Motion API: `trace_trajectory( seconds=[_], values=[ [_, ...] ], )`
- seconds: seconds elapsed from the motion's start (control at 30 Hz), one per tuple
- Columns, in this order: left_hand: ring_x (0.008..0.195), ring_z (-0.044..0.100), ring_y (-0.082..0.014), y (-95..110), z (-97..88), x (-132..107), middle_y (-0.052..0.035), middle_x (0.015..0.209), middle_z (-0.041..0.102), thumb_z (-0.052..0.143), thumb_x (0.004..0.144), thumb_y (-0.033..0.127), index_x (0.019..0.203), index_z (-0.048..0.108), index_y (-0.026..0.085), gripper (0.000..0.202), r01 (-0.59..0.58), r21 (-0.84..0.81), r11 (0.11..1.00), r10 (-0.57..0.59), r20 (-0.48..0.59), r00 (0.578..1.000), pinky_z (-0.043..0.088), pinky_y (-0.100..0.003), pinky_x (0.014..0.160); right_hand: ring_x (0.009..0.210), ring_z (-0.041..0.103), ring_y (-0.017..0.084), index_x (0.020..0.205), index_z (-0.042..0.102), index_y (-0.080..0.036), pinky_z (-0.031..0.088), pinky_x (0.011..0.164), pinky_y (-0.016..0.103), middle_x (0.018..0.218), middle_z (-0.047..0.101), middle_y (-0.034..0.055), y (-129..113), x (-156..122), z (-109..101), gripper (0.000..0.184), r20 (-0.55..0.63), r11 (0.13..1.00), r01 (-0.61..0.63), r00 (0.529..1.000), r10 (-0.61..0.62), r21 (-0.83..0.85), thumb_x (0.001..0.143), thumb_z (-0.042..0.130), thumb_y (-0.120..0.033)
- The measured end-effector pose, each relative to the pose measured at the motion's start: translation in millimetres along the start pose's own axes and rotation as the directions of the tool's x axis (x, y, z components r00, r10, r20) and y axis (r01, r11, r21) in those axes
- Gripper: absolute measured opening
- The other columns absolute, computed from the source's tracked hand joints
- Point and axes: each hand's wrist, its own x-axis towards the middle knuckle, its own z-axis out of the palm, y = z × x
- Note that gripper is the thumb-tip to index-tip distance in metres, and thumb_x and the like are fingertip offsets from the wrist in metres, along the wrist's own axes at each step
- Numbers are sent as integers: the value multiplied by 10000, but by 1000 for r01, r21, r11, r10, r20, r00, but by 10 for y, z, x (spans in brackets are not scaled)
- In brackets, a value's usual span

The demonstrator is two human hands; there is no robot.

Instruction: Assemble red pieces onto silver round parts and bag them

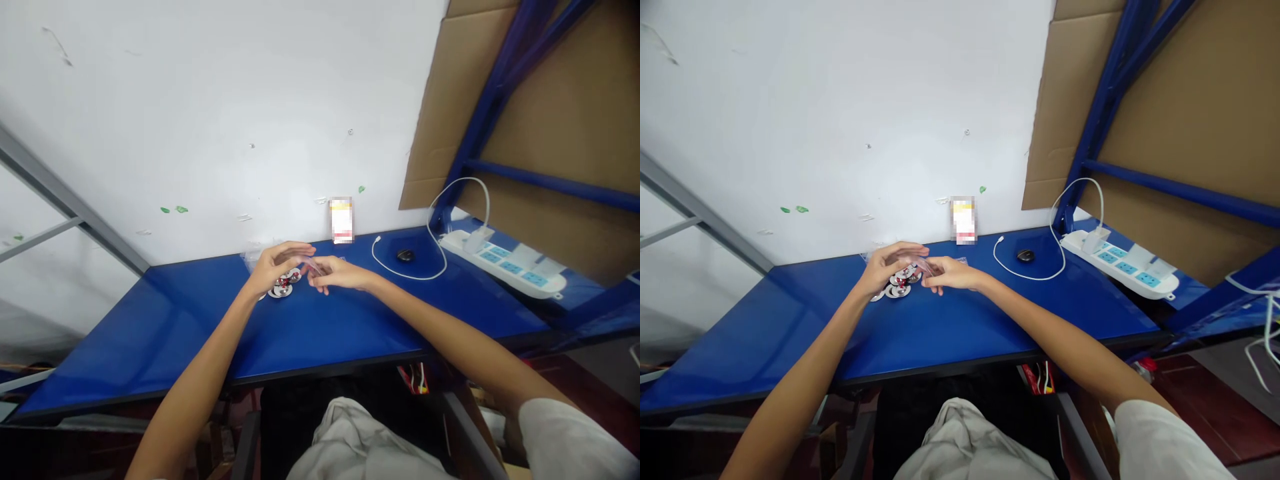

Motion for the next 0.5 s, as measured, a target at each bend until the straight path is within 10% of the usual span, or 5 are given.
trace_trajectory(
  seconds=[0.13, 0.27, 0.5],
  values=[
    [1248, 707, -309, -41, -315, -5, -128, 1352, 759, 680, 1001, 369, 1378, 725, 208, 412, 30, 308, 951, -19, -39, 999, 555, -418, 1050, 736, 632, 155, 1142, 673, -207, 522, 620, 287, 959, 708, 30, 31, -28, -116, 352, -137, 967, -70, 990, 37, -246, 909, 783, -447],
    [968, 726, -282, -229, -575, -41, -89, 1099, 812, 673, 936, 320, 1128, 829, 215, 269, 150, 711, 687, -175, -39, 984, 531, -381, 861, 826, 667, 192, 1067, 677, -227, 467, 716, 291, 939, 734, 15, 29, -93, -206, 271, -277, 780, -150, 960, -31, -607, 849, 800, -330],
    [913, 707, -281, -428, -498, -42, -85, 1047, 802, 702, 920, 369, 1145, 833, 233, 294, 107, 775, 623, -224, 46, 973, 490, -355, 796, 847, 705, 224, 1050, 648, -243, 428, 696, 283, 981, 779, 34, -52, -137, -134, 264, -284, 658, -230, 959, 26, -717, 858, 790, -357]
  ],
)
